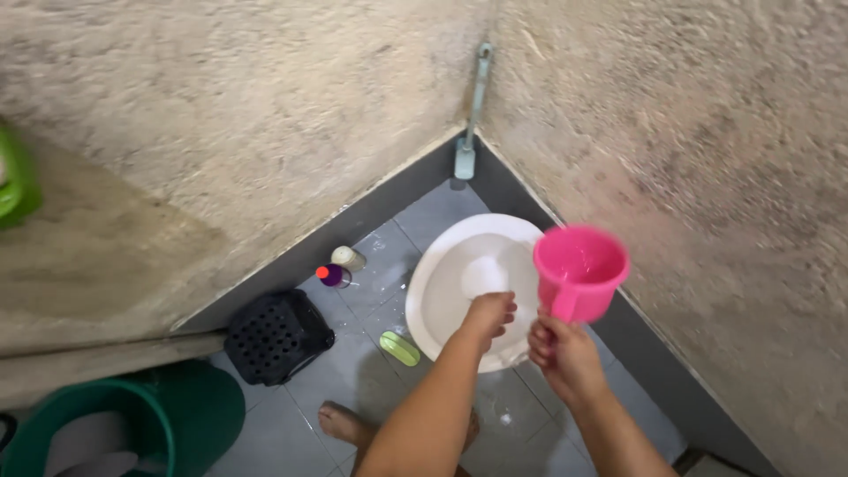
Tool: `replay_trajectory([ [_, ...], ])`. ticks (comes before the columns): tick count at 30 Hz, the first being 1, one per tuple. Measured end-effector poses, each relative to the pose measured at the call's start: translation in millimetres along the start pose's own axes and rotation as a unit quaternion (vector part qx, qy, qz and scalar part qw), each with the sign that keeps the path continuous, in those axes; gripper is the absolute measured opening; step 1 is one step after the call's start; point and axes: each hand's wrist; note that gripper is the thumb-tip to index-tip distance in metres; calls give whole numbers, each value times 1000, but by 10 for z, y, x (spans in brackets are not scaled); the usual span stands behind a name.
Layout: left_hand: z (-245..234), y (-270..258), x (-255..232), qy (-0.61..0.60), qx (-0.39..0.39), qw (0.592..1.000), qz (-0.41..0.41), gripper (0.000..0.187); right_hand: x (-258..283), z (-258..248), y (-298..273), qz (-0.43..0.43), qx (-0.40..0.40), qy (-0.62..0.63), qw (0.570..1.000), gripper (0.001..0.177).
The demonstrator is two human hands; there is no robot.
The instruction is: The recorder scrubs the bathroom floor and the base of the toilet using a sponge and cleaning solution.
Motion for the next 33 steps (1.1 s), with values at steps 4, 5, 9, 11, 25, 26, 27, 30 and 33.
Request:
replay_trajectory([
  [4, -94, -170, -23, 66, -26, 995, 76, 46, -190, -280, 383, 106, -69, -99, 987, 17],
  [5, -134, -311, -98, 106, -37, 989, 96, 53, -240, -285, 425, 160, -83, -132, 975, 15],
  [9, -296, -499, -349, 187, -82, 968, 147, 69, -287, 43, 598, 222, -121, -248, 935, 17],
  [11, -369, -452, -479, 186, -98, 964, 164, 70, -285, 170, 946, 197, -78, -249, 945, 21],
  [25, -1858, -468, -479, 21, -125, 961, 246, 52, -1185, 1835, 499, -92, -125, -402, 902, 8],
  [26, -2040, -429, -340, 19, -127, 963, 238, 48, -1488, 1811, 419, -86, -96, -362, 923, 8],
  [27, -2274, -389, -220, 17, -133, 963, 232, 47, -1812, 1829, 344, -77, -61, -320, 942, 10],
  [30, -2951, -659, 242, -29, -103, 990, 93, 50, -2566, 2296, -598, 42, -86, -229, 969, 31],
  [33, -3643, -783, 1114, -89, -85, 992, -28, 43, -3618, 1988, -773, 137, -10, -285, 949, 34],
])
Point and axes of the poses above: each hand's wrist, its own y-axis towards the middle knuckle, its own z-axis out of the palm, x = y × z, and after that the axes turned 12 degrees about -x, right-handed
